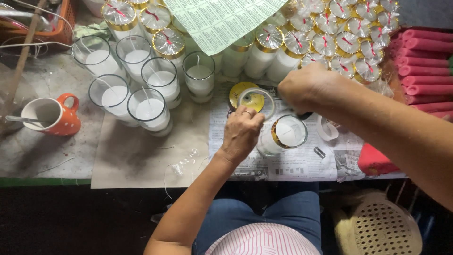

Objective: Applying decorative gold trim and adhesive labels to glass candle jars.

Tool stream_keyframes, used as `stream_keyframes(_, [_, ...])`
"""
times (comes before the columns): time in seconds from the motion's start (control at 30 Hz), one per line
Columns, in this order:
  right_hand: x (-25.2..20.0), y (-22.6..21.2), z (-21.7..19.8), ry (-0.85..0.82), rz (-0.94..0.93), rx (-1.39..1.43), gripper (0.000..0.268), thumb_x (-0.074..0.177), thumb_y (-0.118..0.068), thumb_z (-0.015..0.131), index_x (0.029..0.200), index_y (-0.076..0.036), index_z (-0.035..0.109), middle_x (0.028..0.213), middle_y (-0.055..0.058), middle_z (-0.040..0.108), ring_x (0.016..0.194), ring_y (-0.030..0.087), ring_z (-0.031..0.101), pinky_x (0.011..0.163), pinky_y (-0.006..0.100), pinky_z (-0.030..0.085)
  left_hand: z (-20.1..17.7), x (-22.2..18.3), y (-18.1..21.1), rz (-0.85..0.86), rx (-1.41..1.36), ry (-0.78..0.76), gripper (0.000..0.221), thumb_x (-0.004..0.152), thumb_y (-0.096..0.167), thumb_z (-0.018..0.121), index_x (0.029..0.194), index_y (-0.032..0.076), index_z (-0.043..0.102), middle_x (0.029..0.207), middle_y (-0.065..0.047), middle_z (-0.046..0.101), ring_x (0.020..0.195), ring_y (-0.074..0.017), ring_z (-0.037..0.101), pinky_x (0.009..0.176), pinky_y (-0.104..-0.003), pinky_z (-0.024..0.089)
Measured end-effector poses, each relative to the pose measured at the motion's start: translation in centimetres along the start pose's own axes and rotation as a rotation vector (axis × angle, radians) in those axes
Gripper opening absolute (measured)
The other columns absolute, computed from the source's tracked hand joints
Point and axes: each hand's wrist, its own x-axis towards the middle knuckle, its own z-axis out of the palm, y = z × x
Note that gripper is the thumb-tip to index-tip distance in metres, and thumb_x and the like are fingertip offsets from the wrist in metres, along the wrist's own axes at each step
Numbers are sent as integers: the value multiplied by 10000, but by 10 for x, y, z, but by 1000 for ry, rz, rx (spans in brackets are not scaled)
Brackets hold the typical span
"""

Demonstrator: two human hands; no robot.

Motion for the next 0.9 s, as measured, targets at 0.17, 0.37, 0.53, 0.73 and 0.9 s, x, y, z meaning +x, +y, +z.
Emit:
stream_keyframes(0.17, [-4, 38, 71, -139, 227, 146, 315, 811, -298, 770, 1065, -124, 831, 990, 87, 837, 1036, 293, 781, 801, 563, 593, -22, -37, -40, -81, 8, -92, 56, 857, 147, 698, 826, 179, 664, 830, -25, 621, 885, -249, 604, 693, -355, 486])
stream_keyframes(0.37, [-5, -16, 239, 119, 376, 653, 248, 843, -297, 716, 1027, -156, 804, 985, 122, 810, 1028, 340, 760, 832, 513, 615, -32, -78, -55, -222, 183, -236, 275, 818, 214, 765, 1079, 217, 682, 1033, -11, 652, 1081, -236, 572, 783, -364, 490])
stream_keyframes(0.53, [3, -56, 271, 223, 500, 867, 254, 880, -278, 637, 1028, -128, 779, 979, 128, 790, 1042, 365, 741, 841, 544, 612, -46, -35, 31, -148, -227, -114, 633, 740, 204, 869, 1306, 35, 640, 1237, -229, 659, 1222, -420, 559, 1012, -497, 449])
stream_keyframes(0.73, [-72, -60, 253, 499, 384, 915, 473, 843, -302, 770, 1263, -92, 708, 1157, 175, 734, 1099, 365, 702, 927, 478, 580, -28, -23, 61, -170, -551, -173, 926, 726, 338, 870, 1468, -46, 469, 1381, -263, 585, 1327, -430, 521, 1169, -495, 362])
stream_keyframes(0.9, [-154, -29, 305, 795, 615, 1276, 421, 817, -105, 820, 1231, -84, 745, 1105, 146, 765, 1072, 275, 718, 770, 355, 602, -19, -20, 57, -405, -908, -238, 1166, 650, 325, 946, 1562, -20, 306, 1433, -338, 523, 1363, -533, 446, 1161, -601, 325])
